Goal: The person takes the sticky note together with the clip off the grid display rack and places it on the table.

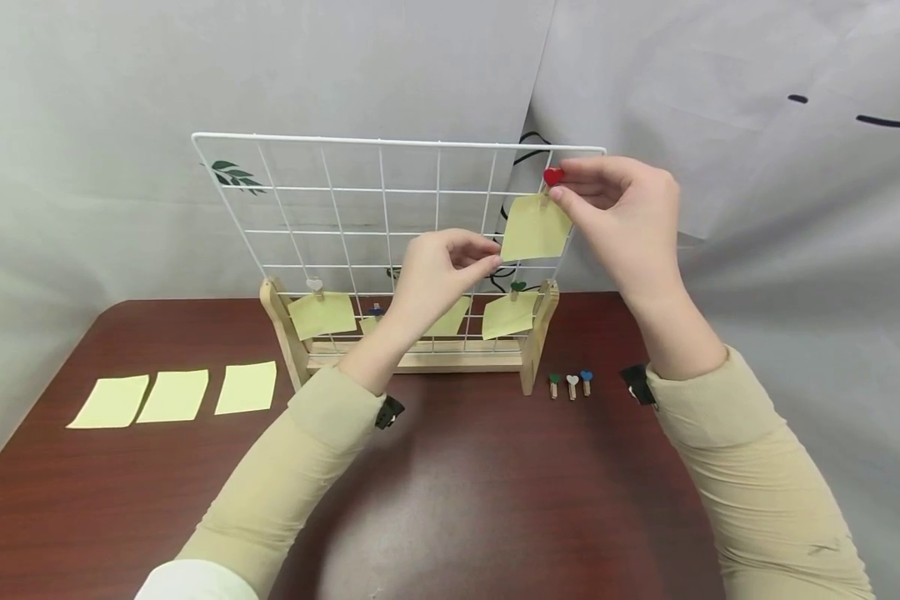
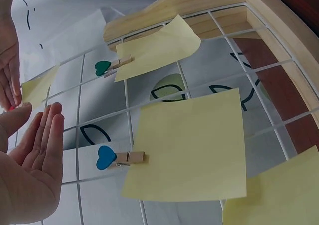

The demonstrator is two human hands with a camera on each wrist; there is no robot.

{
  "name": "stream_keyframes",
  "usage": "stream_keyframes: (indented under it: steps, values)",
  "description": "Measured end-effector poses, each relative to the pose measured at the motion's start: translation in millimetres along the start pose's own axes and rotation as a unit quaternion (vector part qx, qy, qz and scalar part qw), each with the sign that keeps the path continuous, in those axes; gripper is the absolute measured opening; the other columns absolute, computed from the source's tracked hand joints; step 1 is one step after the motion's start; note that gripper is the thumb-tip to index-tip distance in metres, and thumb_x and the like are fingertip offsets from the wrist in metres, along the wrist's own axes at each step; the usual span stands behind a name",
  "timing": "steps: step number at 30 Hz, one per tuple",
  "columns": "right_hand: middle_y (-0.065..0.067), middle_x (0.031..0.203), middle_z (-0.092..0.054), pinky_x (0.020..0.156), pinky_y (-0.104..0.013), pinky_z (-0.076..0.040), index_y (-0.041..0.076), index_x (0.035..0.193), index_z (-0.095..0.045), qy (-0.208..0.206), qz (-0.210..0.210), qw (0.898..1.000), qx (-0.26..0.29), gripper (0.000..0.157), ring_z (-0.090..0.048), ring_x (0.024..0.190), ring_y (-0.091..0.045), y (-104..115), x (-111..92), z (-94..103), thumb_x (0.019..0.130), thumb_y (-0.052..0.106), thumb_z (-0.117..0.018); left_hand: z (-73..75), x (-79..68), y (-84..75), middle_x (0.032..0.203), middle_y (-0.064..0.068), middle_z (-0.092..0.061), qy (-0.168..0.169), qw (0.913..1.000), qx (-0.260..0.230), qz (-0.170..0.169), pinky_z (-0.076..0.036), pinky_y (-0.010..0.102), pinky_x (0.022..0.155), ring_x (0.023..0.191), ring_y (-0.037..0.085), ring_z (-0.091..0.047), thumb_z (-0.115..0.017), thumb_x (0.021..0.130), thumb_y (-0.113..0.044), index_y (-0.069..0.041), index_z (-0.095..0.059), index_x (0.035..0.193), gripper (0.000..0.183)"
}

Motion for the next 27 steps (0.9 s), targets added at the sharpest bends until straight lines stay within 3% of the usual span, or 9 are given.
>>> stream_keyframes:
  steps: [9, 17, 27]
  values:
    - [0.027, 0.082, -0.077, 0.077, -0.008, -0.058, -0.004, 0.114, -0.08, -0.009, -0.001, 1.0, -0.016, 0.026, -0.076, 0.078, 0.006, 1.5, 1.1, -3.1, 0.088, -0.002, -0.08, -3.6, 3.1, -3.1, 0.105, 0.002, -0.084, -0.001, 0.9999, 0.009, 0.009, -0.051, 0.016, 0.066, 0.083, 0.011, -0.076, -0.079, 0.098, -0.023, -0.011, -0.083, 0.112, 0.018]
    - [0.027, 0.079, -0.075, 0.077, -0.008, -0.057, -0.003, 0.111, -0.081, -0.015, -0.002, 0.999, -0.029, 0.023, -0.075, 0.077, 0.006, 2.6, 3.0, -4.9, 0.089, -0.001, -0.08, -8.1, 5.1, -8.2, 0.104, 0.003, -0.084, 0.006, 0.9999, 0.015, -0.005, -0.053, 0.014, 0.072, 0.085, 0.012, -0.077, -0.077, 0.1, -0.022, -0.009, -0.082, 0.112, 0.019]
    - [0.03, 0.077, -0.073, 0.076, -0.006, -0.056, -0.004, 0.11, -0.082, -0.016, -0.002, 0.998, -0.054, 0.021, -0.073, 0.074, 0.009, 4.8, 3.1, -7.1, 0.091, 0.0, -0.077, -11.1, 7.4, -11.3, 0.103, 0.003, -0.084, 0.017, 0.9998, 0.008, 0.0, -0.054, 0.013, 0.074, 0.087, 0.011, -0.078, -0.078, 0.099, -0.02, -0.008, -0.081, 0.112, 0.018]
Point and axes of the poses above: each hand's wrist, its own x-axis towards the middle knuckle, its own z-axis out of the back of the hand, y = z × x, the point moved 8 cm from there along x, towards the middle knuckle
